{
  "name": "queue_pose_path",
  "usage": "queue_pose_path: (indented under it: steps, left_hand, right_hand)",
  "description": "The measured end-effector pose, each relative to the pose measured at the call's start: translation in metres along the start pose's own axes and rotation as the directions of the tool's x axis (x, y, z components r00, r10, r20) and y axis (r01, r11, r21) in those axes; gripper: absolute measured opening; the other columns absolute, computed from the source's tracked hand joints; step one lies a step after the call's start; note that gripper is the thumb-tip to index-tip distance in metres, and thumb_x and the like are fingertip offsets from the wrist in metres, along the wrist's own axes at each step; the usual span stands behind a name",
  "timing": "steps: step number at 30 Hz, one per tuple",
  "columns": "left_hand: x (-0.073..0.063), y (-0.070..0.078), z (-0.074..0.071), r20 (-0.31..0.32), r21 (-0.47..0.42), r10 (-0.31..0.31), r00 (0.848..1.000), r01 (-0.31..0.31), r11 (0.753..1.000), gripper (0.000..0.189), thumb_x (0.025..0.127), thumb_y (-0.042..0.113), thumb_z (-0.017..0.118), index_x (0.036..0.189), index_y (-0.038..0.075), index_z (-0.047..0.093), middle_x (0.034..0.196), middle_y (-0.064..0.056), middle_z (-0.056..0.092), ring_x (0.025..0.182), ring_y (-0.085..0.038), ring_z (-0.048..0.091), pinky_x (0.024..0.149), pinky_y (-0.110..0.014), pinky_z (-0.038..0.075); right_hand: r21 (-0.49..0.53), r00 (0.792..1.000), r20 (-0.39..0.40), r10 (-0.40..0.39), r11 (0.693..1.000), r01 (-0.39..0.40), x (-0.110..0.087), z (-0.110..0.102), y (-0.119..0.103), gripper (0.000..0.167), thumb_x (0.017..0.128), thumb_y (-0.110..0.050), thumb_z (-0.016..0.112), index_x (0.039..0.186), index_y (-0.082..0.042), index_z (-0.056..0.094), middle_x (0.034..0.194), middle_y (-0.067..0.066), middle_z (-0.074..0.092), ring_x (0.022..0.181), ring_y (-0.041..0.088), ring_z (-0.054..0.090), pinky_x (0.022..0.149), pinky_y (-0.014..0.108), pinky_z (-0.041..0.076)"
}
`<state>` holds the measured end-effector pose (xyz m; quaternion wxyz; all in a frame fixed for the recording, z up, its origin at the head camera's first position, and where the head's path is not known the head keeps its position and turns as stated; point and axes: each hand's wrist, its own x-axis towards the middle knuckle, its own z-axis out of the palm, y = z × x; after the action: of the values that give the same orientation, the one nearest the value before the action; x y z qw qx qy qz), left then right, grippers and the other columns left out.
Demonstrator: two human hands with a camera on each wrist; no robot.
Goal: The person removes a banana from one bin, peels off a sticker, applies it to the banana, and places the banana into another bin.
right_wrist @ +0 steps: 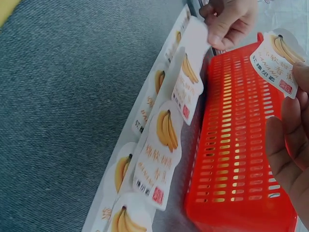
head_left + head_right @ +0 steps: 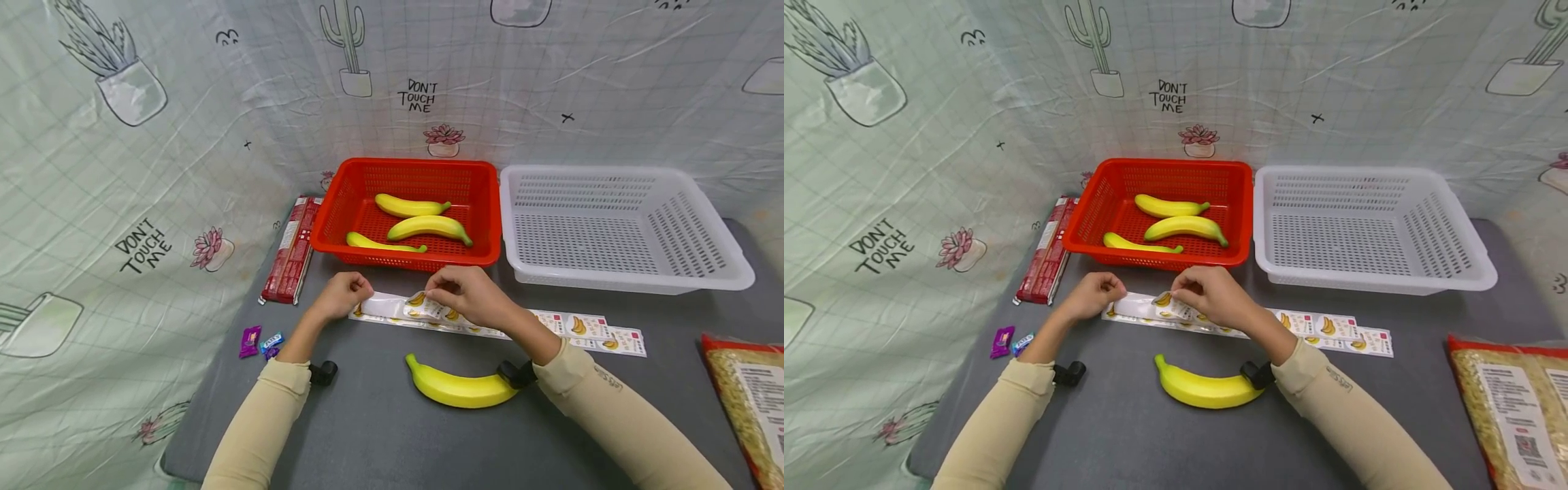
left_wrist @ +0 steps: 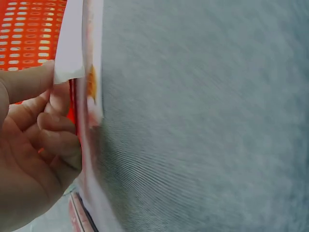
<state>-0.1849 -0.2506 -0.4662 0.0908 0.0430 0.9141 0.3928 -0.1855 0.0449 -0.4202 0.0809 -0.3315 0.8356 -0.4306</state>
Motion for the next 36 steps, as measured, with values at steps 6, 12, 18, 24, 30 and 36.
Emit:
queue_pose_path:
  steps: [6, 12, 18, 24, 30, 36]
  left_hand:
    - [0.002, -0.008, 0.004, -0.055, 0.136, -0.015, 0.998, 0.022, 0.990, 0.012, 0.094, 0.015, 0.069, 0.087, 0.005, 0.068, 0.078, -0.003, 0.061, 0.070, -0.014, 0.051, 0.066, -0.026, 0.041]
    - [0.002, -0.010, 0.007, -0.070, 0.155, -0.047, 0.996, 0.057, 0.986, 0.010, 0.093, 0.015, 0.070, 0.087, 0.007, 0.069, 0.077, -0.002, 0.061, 0.070, -0.014, 0.051, 0.066, -0.026, 0.041]
    - [0.001, -0.009, 0.007, -0.094, 0.183, -0.036, 0.995, 0.053, 0.982, 0.013, 0.095, 0.020, 0.071, 0.092, 0.007, 0.070, 0.082, -0.005, 0.066, 0.073, -0.016, 0.056, 0.068, -0.028, 0.043]
    - [-0.007, 0.027, 0.002, -0.044, 0.218, 0.073, 0.996, -0.062, 0.974, 0.024, 0.101, 0.033, 0.062, 0.100, 0.012, 0.072, 0.085, -0.003, 0.066, 0.074, -0.016, 0.056, 0.068, -0.031, 0.044]
    - [-0.013, 0.083, 0.000, 0.206, 0.038, 0.232, 0.951, -0.245, 0.969, 0.025, 0.097, 0.041, 0.067, 0.099, 0.017, 0.073, 0.088, 0.001, 0.068, 0.075, -0.015, 0.057, 0.070, -0.030, 0.048]
    - [-0.013, 0.101, 0.006, 0.290, 0.049, 0.272, 0.918, -0.298, 0.953, 0.011, 0.097, 0.022, 0.065, 0.097, 0.013, 0.071, 0.086, 0.001, 0.067, 0.073, -0.012, 0.057, 0.068, -0.025, 0.047]
  right_hand:
    - [0.005, 1.000, 0.000, 0.010, 1.000, -0.010, -0.003, 0.001, 0.001, 0.004, 0.096, -0.019, 0.072, 0.097, -0.015, 0.074, 0.086, -0.002, 0.070, 0.075, 0.015, 0.059, 0.067, 0.025, 0.051]
    - [0.011, 1.000, 0.003, 0.017, 1.000, -0.017, -0.003, 0.002, 0.002, 0.006, 0.096, -0.020, 0.071, 0.097, -0.014, 0.073, 0.085, -0.002, 0.070, 0.076, 0.015, 0.059, 0.068, 0.025, 0.051]
    - [-0.001, 1.000, -0.003, 0.023, 1.000, -0.023, -0.005, 0.002, 0.004, 0.005, 0.096, -0.019, 0.072, 0.097, -0.015, 0.074, 0.085, -0.003, 0.070, 0.076, 0.013, 0.060, 0.069, 0.025, 0.052]
    - [-0.002, 1.000, -0.005, 0.021, 1.000, -0.021, -0.006, -0.002, 0.003, 0.004, 0.095, -0.018, 0.073, 0.097, -0.015, 0.075, 0.084, -0.003, 0.070, 0.074, 0.012, 0.059, 0.068, 0.025, 0.052]
    - [0.020, 1.000, -0.009, 0.013, 1.000, -0.012, -0.007, -0.003, 0.002, 0.005, 0.096, -0.017, 0.072, 0.097, -0.013, 0.076, 0.083, -0.002, 0.071, 0.070, 0.012, 0.060, 0.065, 0.026, 0.053]
    - [0.016, 1.000, -0.015, 0.023, 1.000, -0.023, -0.010, -0.002, 0.002, 0.005, 0.096, -0.018, 0.072, 0.096, -0.013, 0.076, 0.083, -0.002, 0.071, 0.070, 0.012, 0.059, 0.065, 0.026, 0.052]
